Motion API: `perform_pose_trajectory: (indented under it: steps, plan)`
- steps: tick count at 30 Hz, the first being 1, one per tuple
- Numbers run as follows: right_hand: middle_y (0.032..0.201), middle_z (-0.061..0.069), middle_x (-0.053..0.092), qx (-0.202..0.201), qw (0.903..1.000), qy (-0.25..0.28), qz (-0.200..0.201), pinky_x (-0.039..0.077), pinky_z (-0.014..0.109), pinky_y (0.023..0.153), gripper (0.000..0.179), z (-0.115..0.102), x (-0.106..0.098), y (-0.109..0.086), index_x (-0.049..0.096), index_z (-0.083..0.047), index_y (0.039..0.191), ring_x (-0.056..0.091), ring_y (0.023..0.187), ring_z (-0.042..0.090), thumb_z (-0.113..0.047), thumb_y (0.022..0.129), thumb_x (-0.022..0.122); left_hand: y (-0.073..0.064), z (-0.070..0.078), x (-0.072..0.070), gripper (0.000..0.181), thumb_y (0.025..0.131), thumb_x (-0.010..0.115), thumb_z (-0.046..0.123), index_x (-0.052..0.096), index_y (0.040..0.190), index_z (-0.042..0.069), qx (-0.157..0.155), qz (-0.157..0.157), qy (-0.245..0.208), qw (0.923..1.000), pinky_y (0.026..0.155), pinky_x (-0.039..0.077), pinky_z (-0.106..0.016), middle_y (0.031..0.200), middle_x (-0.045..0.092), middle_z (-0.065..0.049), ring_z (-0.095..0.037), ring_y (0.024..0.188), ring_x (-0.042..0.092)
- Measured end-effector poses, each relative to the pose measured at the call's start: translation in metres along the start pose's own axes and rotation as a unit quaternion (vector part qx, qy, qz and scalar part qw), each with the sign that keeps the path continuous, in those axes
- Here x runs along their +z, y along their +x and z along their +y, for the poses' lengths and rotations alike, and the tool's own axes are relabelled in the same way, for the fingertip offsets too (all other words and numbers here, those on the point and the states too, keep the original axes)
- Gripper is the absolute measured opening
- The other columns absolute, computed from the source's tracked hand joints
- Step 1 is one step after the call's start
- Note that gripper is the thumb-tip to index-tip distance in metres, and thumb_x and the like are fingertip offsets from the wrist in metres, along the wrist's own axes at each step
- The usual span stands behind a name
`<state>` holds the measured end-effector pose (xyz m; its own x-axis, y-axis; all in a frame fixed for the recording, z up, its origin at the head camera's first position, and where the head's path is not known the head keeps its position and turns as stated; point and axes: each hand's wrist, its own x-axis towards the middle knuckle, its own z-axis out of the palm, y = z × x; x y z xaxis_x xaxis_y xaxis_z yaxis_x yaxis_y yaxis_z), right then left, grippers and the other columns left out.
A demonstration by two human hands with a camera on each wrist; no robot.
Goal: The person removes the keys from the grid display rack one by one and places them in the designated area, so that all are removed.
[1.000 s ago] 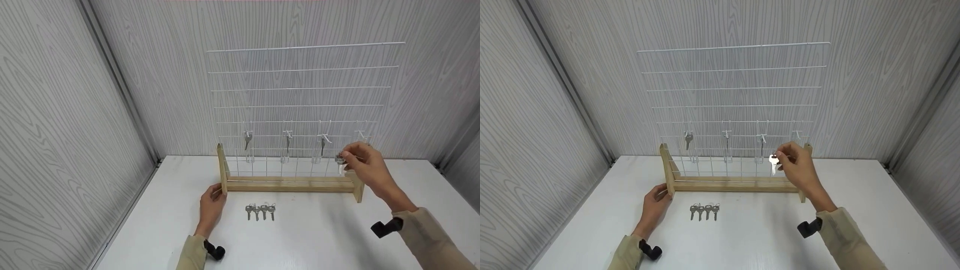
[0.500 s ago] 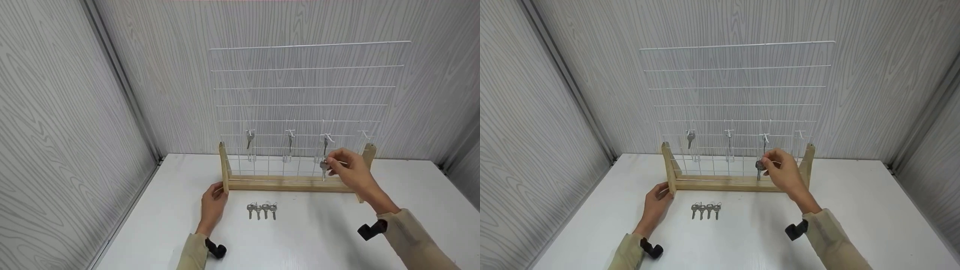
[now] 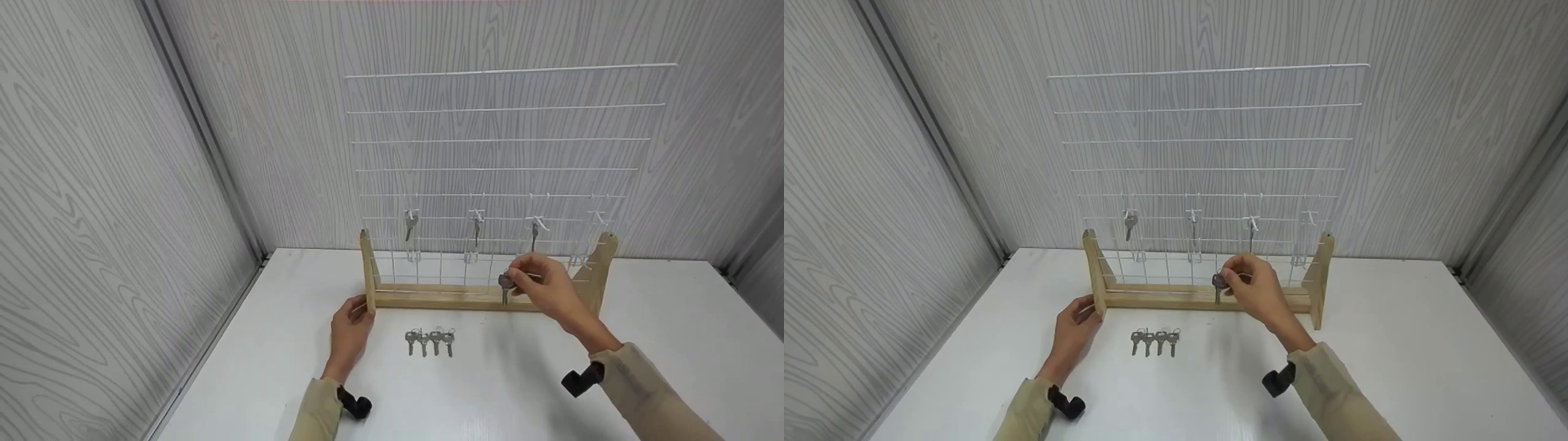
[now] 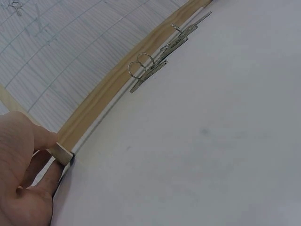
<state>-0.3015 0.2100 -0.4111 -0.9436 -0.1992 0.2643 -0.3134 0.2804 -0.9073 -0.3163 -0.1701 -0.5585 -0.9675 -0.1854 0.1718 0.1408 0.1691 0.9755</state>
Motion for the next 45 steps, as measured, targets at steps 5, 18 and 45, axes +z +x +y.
perform_pose_trajectory:
  steps: [5, 18, 45]
  plan:
    - [0.112, 0.022, 0.073, 0.016, 0.9998, 0.009, -0.011, 0.066, 0.026, 0.083, 0.018, 0.004, 0.01, 0.0, 0.064, 0.007, 0.117, 0.074, 0.093, 0.013, -0.008, 0.108, 0.063, 0.001, 0.0, 0.0, 0.037, 0.105, 0.064, 0.006, 0.063, 0.142, 0.005, -0.002, 0.004, 0.004, 1.0, 0.115, 0.055, -0.044, 0.146, 0.063, -0.019, -0.036, 0.138, 0.061]
    - [0.114, 0.02, 0.074, 0.037, 0.9988, 0.014, -0.03, 0.066, 0.027, 0.086, 0.018, 0.023, 0.034, -0.001, 0.065, 0.005, 0.117, 0.075, 0.1, 0.019, -0.011, 0.109, 0.063, 0.0, 0.003, 0.002, 0.037, 0.105, 0.064, 0.008, 0.063, 0.142, 0.005, -0.008, 0.012, 0.025, 0.9996, 0.115, 0.055, -0.042, 0.145, 0.063, -0.018, -0.035, 0.139, 0.061]
    - [0.108, 0.019, 0.075, 0.111, 0.9928, 0.02, -0.039, 0.065, 0.028, 0.076, 0.014, 0.09, 0.086, -0.009, 0.074, 0.005, 0.11, 0.072, 0.091, 0.021, -0.006, 0.101, 0.073, 0.001, 0.002, 0.001, 0.038, 0.104, 0.064, 0.004, 0.062, 0.142, 0.002, 0.0, 0.007, 0.012, 0.9999, 0.113, 0.057, -0.04, 0.146, 0.062, -0.021, -0.037, 0.138, 0.061]
